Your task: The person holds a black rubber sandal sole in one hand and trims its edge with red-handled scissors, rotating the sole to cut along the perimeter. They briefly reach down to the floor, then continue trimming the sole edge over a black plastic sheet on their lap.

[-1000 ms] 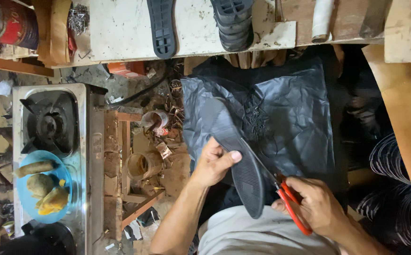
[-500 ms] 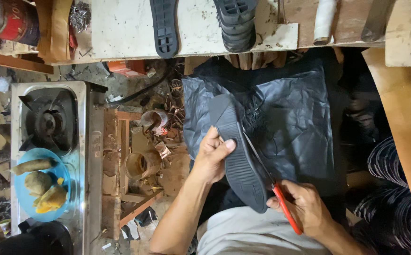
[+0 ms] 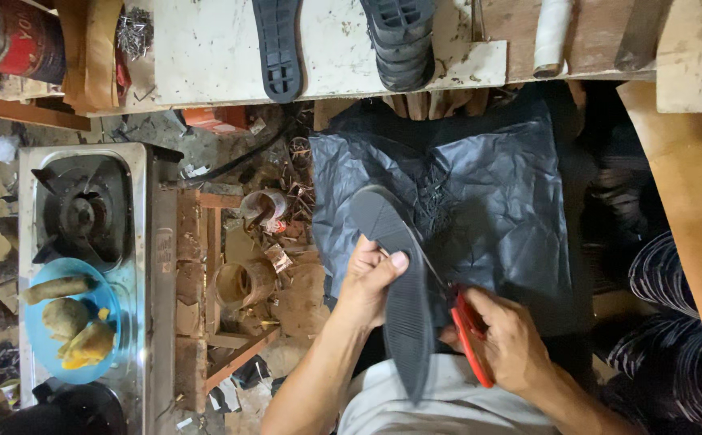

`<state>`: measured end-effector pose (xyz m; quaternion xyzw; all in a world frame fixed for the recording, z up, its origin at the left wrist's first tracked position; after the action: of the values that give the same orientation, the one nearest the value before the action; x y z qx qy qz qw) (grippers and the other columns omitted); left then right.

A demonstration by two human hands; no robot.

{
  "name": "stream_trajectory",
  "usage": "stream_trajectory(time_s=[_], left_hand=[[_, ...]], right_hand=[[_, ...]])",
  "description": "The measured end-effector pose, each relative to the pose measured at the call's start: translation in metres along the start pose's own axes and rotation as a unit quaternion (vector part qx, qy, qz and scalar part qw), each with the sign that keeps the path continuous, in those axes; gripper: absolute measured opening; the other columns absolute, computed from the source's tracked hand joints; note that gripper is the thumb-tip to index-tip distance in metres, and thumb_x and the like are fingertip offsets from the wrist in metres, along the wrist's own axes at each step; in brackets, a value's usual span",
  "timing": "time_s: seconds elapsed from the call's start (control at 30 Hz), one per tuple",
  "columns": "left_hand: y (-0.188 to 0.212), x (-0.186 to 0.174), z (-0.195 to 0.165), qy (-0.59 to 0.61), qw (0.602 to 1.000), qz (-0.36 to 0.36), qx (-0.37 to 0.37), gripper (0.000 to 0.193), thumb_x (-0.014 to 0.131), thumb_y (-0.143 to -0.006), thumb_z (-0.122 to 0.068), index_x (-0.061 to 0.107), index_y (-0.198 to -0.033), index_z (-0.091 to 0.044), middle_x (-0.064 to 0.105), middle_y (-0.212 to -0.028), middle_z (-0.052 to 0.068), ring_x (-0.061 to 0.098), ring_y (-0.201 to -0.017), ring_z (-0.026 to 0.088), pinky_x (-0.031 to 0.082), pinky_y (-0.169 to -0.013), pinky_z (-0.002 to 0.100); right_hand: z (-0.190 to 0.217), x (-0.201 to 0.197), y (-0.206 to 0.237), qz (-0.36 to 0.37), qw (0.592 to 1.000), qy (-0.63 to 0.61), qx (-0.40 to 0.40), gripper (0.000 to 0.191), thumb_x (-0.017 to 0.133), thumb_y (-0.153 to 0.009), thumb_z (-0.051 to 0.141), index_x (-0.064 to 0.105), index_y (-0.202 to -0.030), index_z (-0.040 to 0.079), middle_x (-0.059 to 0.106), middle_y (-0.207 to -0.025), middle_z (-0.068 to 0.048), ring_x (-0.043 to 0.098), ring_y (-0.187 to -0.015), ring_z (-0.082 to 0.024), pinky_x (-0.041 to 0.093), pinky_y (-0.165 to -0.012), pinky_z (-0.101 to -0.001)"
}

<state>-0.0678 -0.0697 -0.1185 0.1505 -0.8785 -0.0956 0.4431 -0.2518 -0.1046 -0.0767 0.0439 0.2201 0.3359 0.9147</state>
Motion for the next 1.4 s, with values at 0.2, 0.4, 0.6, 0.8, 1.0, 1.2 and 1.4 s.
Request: stream_trajectory(time_s=[0.2, 0.4, 0.6, 0.8, 1.0, 1.2, 1.4], left_hand=[[0.003, 0.003, 0.005, 0.014, 1.000, 0.001, -0.014, 0.041, 0.073, -0.094, -0.002, 0.057, -0.132, -0.004, 0.070, -0.115, 0.009, 0.070, -0.099, 0.017, 0.058, -0.089, 0.033], [0.005, -0.002, 0.008, 0.035, 0.999, -0.004, -0.012, 0.041, 0.073, -0.093, -0.001, 0.057, -0.131, -0.004, 0.071, -0.113, 0.009, 0.070, -0.097, 0.017, 0.058, -0.087, 0.033], [0.009, -0.008, 0.007, 0.017, 1.000, -0.013, -0.007, 0.042, 0.073, -0.092, -0.002, 0.058, -0.131, -0.005, 0.071, -0.110, 0.008, 0.070, -0.091, 0.016, 0.058, -0.082, 0.031], [0.010, -0.007, 0.010, 0.018, 1.000, -0.001, -0.018, 0.041, 0.074, -0.092, -0.004, 0.058, -0.130, -0.006, 0.071, -0.108, 0.008, 0.070, -0.090, 0.017, 0.059, -0.081, 0.032], [0.011, 0.001, 0.013, 0.022, 0.998, 0.029, -0.055, 0.040, 0.072, -0.094, -0.001, 0.056, -0.130, -0.005, 0.071, -0.112, 0.009, 0.071, -0.095, 0.018, 0.060, -0.086, 0.034], [0.008, 0.004, 0.011, 0.025, 0.998, 0.027, -0.053, 0.043, 0.070, -0.091, 0.000, 0.056, -0.130, -0.007, 0.072, -0.113, 0.010, 0.073, -0.096, 0.019, 0.061, -0.087, 0.036], [0.007, 0.008, 0.011, 0.039, 0.997, 0.048, -0.045, 0.043, 0.070, -0.094, 0.001, 0.054, -0.134, -0.005, 0.071, -0.113, 0.010, 0.073, -0.096, 0.019, 0.061, -0.085, 0.036]], right_hand=[[0.003, -0.001, 0.000, 0.006, 0.999, 0.029, 0.021, 0.040, 0.090, -0.069, 0.022, 0.067, -0.094, 0.003, 0.064, -0.063, -0.010, 0.063, -0.050, -0.024, 0.049, -0.051, -0.0358], [0.010, -0.002, 0.004, -0.048, 0.997, 0.049, -0.047, 0.041, 0.087, -0.071, 0.028, 0.068, -0.097, 0.002, 0.070, -0.066, -0.010, 0.070, -0.056, -0.024, 0.053, -0.052, -0.0355], [0.004, 0.001, 0.004, -0.019, 0.997, 0.056, -0.047, 0.035, 0.087, -0.073, 0.028, 0.069, -0.092, 0.004, 0.072, -0.066, -0.009, 0.072, -0.058, -0.024, 0.054, -0.053, -0.0354], [0.011, -0.001, -0.002, -0.011, 0.997, 0.080, -0.019, 0.041, 0.088, -0.069, 0.026, 0.067, -0.094, 0.001, 0.065, -0.067, -0.012, 0.065, -0.055, -0.026, 0.051, -0.053, -0.0374], [0.025, -0.010, -0.005, -0.065, 0.992, 0.080, -0.074, 0.048, 0.088, -0.068, 0.031, 0.067, -0.100, 0.000, 0.067, -0.069, -0.010, 0.067, -0.058, -0.025, 0.052, -0.054, -0.0368], [0.022, -0.012, -0.005, -0.062, 0.993, 0.082, -0.053, 0.049, 0.089, -0.068, 0.037, 0.068, -0.095, 0.003, 0.067, -0.067, -0.009, 0.069, -0.057, -0.025, 0.054, -0.054, -0.0371], [0.036, -0.017, -0.007, -0.108, 0.979, 0.129, -0.119, 0.048, 0.087, -0.068, 0.038, 0.067, -0.094, 0.002, 0.066, -0.067, -0.010, 0.066, -0.057, -0.029, 0.051, -0.052, -0.0395]])
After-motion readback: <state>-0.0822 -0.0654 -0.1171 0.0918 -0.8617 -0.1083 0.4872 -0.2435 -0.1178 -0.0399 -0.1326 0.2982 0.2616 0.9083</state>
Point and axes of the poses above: each hand's wrist, its own y-axis away from the middle knuckle, its own x-axis out of the palm, z = x × y, the point moved 7 cm from there along -y, towards the middle knuckle
